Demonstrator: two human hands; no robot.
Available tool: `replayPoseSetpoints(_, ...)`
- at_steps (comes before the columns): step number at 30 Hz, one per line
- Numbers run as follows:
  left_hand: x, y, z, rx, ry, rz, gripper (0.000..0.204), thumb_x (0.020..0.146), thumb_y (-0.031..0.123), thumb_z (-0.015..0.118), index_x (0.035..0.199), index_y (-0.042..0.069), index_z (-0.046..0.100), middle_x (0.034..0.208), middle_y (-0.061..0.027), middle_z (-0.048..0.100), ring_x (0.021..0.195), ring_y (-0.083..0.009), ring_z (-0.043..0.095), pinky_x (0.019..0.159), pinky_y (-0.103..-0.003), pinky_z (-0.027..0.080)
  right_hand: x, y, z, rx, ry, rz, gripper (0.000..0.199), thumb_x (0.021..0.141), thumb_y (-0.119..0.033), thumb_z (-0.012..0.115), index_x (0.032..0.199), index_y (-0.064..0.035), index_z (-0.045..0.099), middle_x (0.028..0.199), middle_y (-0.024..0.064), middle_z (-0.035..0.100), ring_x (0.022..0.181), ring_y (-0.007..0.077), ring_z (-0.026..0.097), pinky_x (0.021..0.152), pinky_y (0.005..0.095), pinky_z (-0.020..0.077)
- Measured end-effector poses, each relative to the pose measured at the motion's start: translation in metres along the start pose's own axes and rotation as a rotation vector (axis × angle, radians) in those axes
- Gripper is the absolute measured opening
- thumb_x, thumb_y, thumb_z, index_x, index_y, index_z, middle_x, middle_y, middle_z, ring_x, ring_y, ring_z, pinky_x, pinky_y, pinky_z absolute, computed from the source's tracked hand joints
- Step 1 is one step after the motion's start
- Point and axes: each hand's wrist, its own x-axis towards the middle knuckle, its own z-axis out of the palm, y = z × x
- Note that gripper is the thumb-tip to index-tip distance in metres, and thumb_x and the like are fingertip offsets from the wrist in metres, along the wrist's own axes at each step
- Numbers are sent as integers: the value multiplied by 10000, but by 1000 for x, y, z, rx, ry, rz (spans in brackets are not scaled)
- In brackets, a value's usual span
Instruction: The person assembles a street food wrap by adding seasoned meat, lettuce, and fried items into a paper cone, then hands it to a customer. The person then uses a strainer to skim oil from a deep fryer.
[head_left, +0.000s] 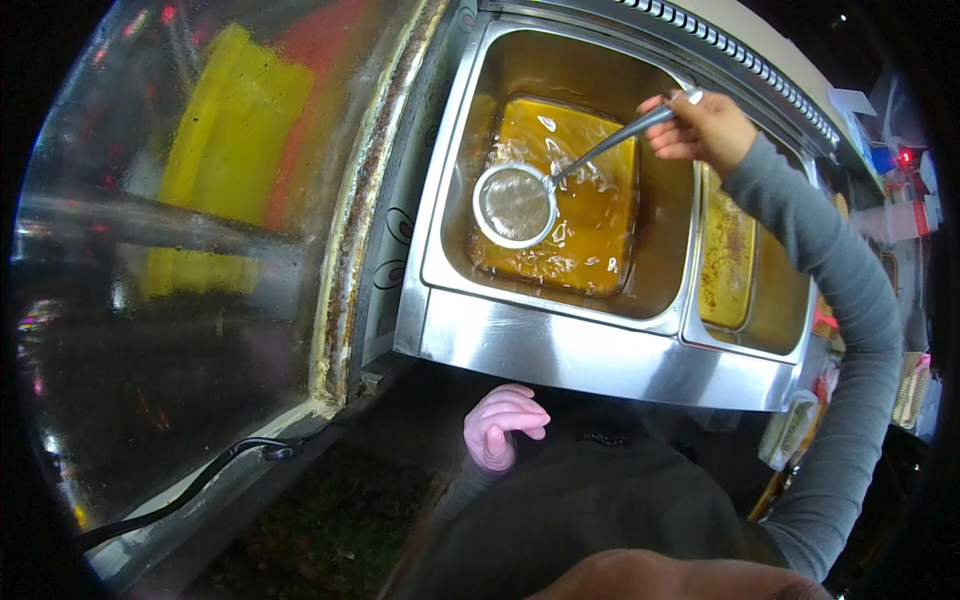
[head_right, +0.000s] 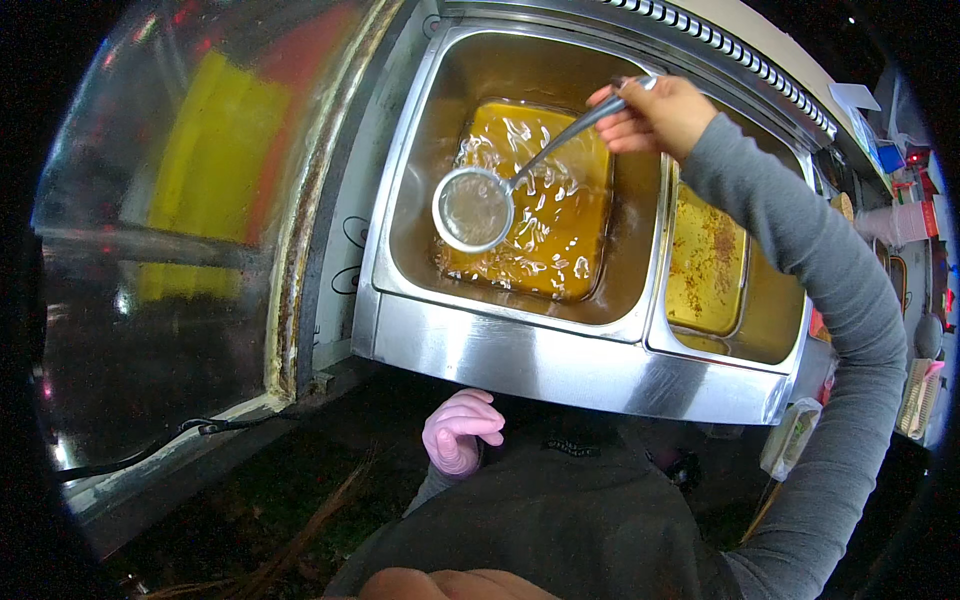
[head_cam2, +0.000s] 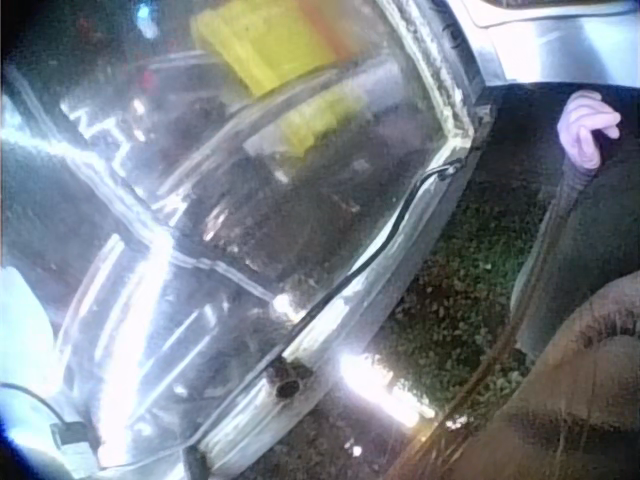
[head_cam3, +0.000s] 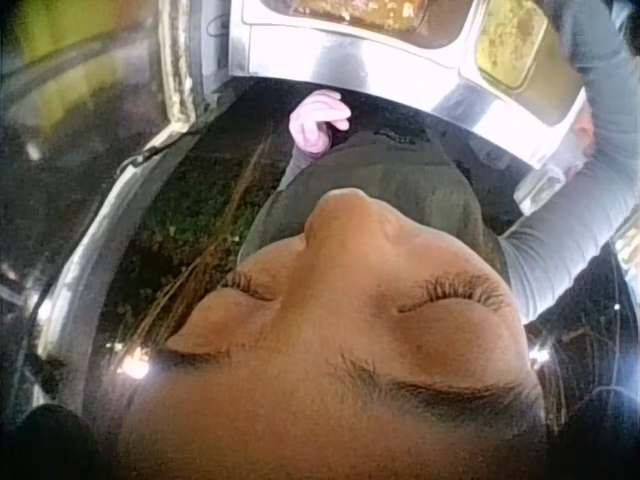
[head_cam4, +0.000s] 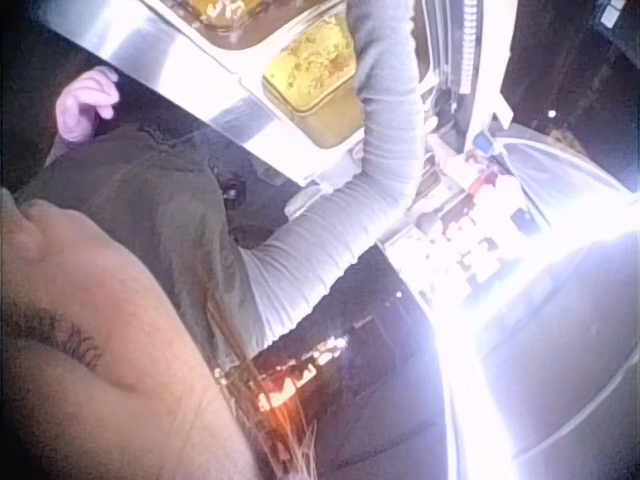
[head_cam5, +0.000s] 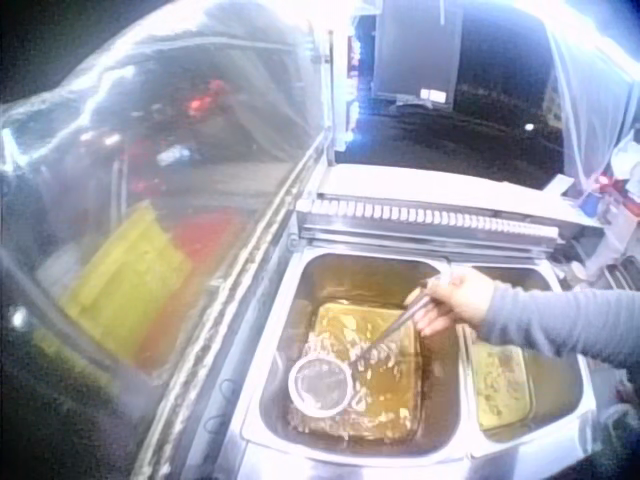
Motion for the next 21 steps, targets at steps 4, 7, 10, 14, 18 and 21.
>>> replayPoseSetpoints(4, -1, -1, -4, -14, -22, 0, 626, 1017, 425, 250, 775, 30, 672, 592, -52, 630, 670, -225, 633, 752, -411, 507, -3, -18, -36, -279, 8, -252, 380, 1028, -308, 372, 1141, -29, 604, 820, 42, 676, 701, 100, 665, 667, 204, 562)
replayPoseSetpoints(7, -2, -3, -4, -37, -41, 6, 605, 1016, 414, 273, 809, 22, 685, 628, -41, 645, 698, -221, 643, 771, -403, 512, -5, -21, -44, -497, 35, -370, 352, 1026, -298, 388, 1123, -41, 609, 774, 9, 645, 687, 74, 630, 652, 196, 534)
replayPoseSetpoints(10, -3, -4, -2, -32, -38, 5, 613, 1017, 415, 261, 793, 23, 676, 611, -49, 638, 695, -224, 637, 766, -408, 508, -8, -19, -36, -650, 62, -369, 305, 1023, -257, 406, 1070, -50, 625, 727, 4, 620, 649, 66, 609, 619, 211, 529)
replayPoseSetpoints(14, -5, -3, -1, -19, -36, -4, 629, 1020, 418, 238, 759, 27, 656, 577, -62, 624, 680, -233, 627, 748, -420, 501, -17, -16, -17, -695, 23, -300, 307, 1017, -241, 415, 989, -36, 642, 689, 22, 625, 614, 76, 621, 591, 237, 553)
replayPoseSetpoints(18, -6, -2, -3, -12, -42, -6, 624, 1021, 413, 237, 761, 26, 652, 576, -60, 625, 681, -231, 626, 742, -420, 500, -26, -6, 7, -531, -59, -201, 300, 1008, -211, 437, 939, 10, 629, 666, 46, 633, 560, 98, 629, 536, 246, 558)
replayPoseSetpoints(21, -8, -2, -2, -27, -31, 4, 624, 1022, 412, 236, 760, 25, 649, 573, -62, 623, 680, -231, 626, 744, -420, 500, -26, 3, 23, -453, -52, -105, 306, 1005, -193, 424, 945, 27, 627, 681, 71, 649, 556, 123, 640, 537, 253, 566)
